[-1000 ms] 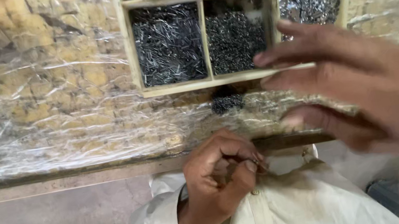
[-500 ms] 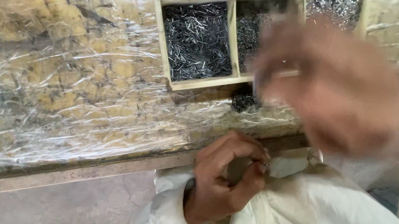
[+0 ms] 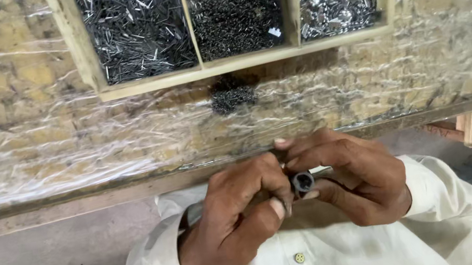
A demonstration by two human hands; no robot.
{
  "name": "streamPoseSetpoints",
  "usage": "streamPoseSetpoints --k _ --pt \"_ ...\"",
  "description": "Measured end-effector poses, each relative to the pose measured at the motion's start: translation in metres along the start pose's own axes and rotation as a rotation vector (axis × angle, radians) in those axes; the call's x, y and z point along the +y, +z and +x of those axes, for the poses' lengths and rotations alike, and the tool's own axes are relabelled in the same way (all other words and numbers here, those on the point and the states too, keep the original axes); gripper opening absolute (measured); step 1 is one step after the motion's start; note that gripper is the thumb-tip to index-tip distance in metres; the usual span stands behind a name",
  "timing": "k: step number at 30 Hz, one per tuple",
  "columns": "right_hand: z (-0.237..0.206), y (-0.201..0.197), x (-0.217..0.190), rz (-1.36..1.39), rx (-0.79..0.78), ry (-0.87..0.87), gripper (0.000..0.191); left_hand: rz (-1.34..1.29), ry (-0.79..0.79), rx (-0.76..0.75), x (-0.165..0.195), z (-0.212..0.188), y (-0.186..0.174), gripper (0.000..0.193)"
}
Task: The person assembles small lock cylinders by inserting pins and a key into a cylinder, then using a blue-handled tool to press or adjust internal components. The person repeats this process with several cylinders, placing finished units on the workbench.
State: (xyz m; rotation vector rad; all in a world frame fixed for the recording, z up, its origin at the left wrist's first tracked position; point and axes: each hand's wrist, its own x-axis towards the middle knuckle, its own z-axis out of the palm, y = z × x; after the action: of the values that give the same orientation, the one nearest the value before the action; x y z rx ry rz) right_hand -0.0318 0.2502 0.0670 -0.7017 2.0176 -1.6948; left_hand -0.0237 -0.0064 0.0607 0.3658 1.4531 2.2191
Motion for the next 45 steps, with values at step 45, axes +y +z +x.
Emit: streamPoseSetpoints --k 45 --pt "0.084 -0.138 -0.033 -1.176 0.14 -0.137 0.033 0.233 0.168 0.138 -0.016 0.009 0.019 0.023"
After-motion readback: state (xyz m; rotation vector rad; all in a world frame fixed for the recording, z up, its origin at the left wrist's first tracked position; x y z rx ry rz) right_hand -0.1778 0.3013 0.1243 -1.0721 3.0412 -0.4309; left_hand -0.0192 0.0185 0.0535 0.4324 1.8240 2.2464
